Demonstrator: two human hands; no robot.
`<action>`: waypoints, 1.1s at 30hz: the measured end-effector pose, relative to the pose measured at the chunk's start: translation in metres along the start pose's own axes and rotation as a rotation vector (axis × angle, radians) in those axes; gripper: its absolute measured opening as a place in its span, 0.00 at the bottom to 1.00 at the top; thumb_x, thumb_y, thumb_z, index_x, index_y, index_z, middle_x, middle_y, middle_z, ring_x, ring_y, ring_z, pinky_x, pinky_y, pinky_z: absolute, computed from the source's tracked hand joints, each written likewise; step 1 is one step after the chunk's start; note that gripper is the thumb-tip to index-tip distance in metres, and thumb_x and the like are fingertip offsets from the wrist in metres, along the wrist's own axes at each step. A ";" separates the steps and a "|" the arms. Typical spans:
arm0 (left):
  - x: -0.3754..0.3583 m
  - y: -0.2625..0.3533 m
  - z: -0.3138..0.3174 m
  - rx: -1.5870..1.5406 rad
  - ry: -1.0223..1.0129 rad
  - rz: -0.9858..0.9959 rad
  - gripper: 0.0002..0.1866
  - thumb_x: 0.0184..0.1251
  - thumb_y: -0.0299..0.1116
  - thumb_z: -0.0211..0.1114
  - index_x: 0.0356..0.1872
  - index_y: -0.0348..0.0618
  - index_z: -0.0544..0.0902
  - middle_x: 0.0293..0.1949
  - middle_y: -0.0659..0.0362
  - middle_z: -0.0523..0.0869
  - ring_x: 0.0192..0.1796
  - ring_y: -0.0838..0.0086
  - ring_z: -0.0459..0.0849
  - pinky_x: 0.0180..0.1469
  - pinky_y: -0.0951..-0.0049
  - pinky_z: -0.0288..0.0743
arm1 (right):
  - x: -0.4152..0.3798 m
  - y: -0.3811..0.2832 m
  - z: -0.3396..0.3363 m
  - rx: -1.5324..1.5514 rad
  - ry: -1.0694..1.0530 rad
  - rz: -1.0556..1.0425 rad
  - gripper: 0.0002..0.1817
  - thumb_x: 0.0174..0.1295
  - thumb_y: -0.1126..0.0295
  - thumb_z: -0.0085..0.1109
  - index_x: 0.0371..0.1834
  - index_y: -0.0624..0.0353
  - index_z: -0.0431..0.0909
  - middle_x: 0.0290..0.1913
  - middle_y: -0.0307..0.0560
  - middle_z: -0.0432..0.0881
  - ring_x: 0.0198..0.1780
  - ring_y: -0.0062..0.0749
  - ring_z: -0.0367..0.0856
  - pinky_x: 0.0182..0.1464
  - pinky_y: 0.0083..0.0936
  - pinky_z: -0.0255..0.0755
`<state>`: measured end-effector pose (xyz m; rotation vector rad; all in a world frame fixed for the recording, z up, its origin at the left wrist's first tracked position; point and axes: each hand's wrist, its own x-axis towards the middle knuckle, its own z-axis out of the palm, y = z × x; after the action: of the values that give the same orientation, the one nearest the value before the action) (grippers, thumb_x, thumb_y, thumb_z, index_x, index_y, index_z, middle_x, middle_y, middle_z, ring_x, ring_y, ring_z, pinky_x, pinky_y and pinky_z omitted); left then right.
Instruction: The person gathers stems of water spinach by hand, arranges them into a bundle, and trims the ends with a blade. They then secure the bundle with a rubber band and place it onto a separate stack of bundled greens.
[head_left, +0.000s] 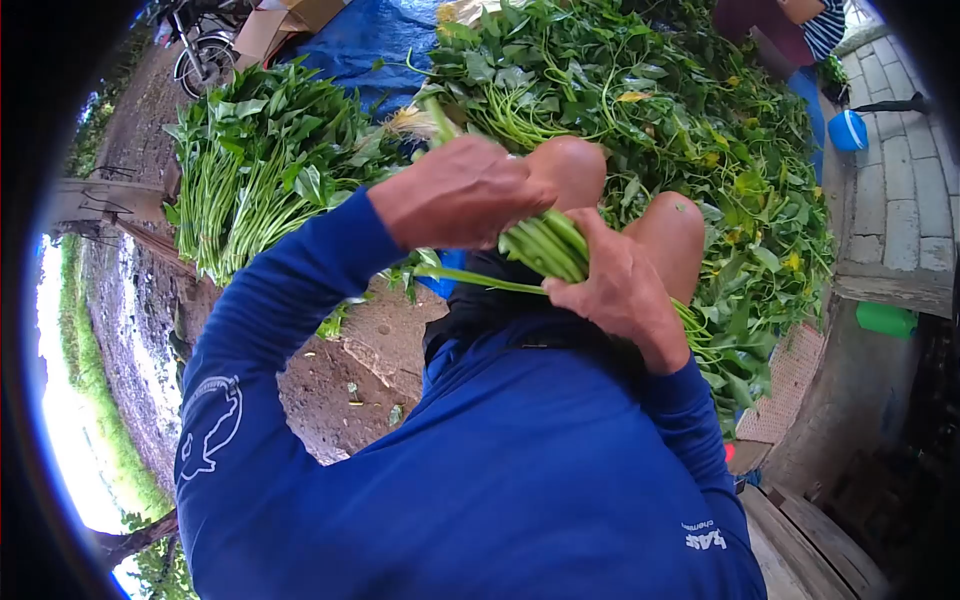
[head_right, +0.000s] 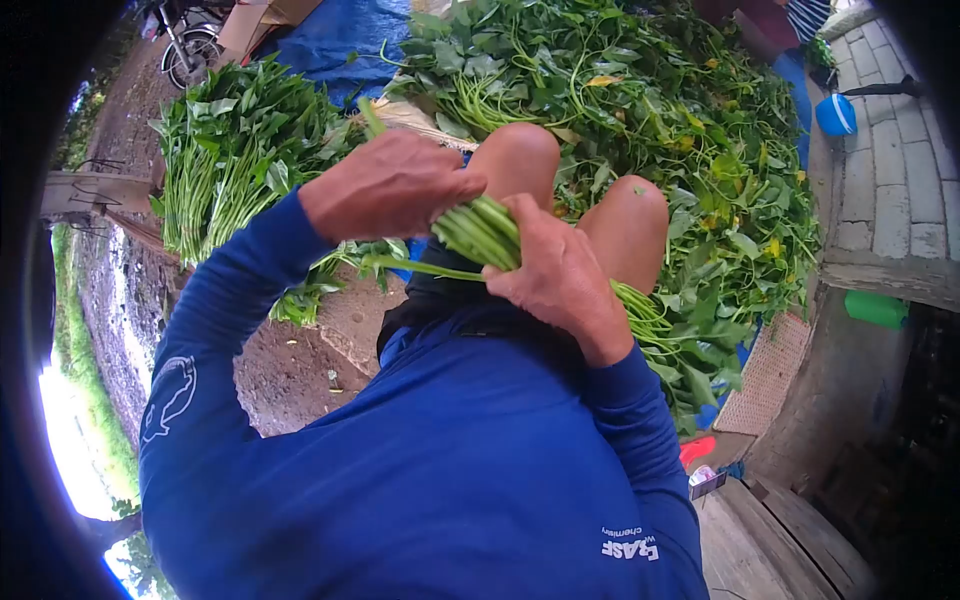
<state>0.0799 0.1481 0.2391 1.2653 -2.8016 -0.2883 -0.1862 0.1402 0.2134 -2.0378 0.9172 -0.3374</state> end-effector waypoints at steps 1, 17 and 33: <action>0.010 -0.009 0.005 0.040 0.048 0.015 0.18 0.58 0.29 0.77 0.46 0.45 0.77 0.35 0.52 0.85 0.40 0.50 0.90 0.40 0.49 0.81 | 0.006 0.006 0.002 -0.070 0.013 0.048 0.34 0.57 0.64 0.78 0.66 0.60 0.75 0.49 0.67 0.90 0.55 0.66 0.89 0.57 0.54 0.82; -0.070 0.023 0.006 -0.224 0.690 -0.299 0.42 0.62 0.35 0.80 0.80 0.47 0.75 0.79 0.45 0.77 0.82 0.50 0.74 0.82 0.50 0.68 | 0.010 0.033 0.047 -0.317 0.073 0.152 0.39 0.56 0.74 0.72 0.74 0.58 0.68 0.53 0.70 0.89 0.52 0.72 0.89 0.57 0.58 0.82; 0.044 0.049 0.069 -1.442 0.818 -0.605 0.24 0.88 0.51 0.64 0.47 0.35 0.87 0.37 0.57 0.91 0.38 0.72 0.89 0.42 0.70 0.82 | 0.034 0.042 -0.070 0.723 -0.097 0.275 0.36 0.49 0.77 0.80 0.67 0.66 0.81 0.43 0.43 0.89 0.40 0.29 0.88 0.47 0.29 0.82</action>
<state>0.0058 0.1575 0.1795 1.2098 -0.9349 -1.1523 -0.2205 0.0586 0.2187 -1.2416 0.8429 -0.3506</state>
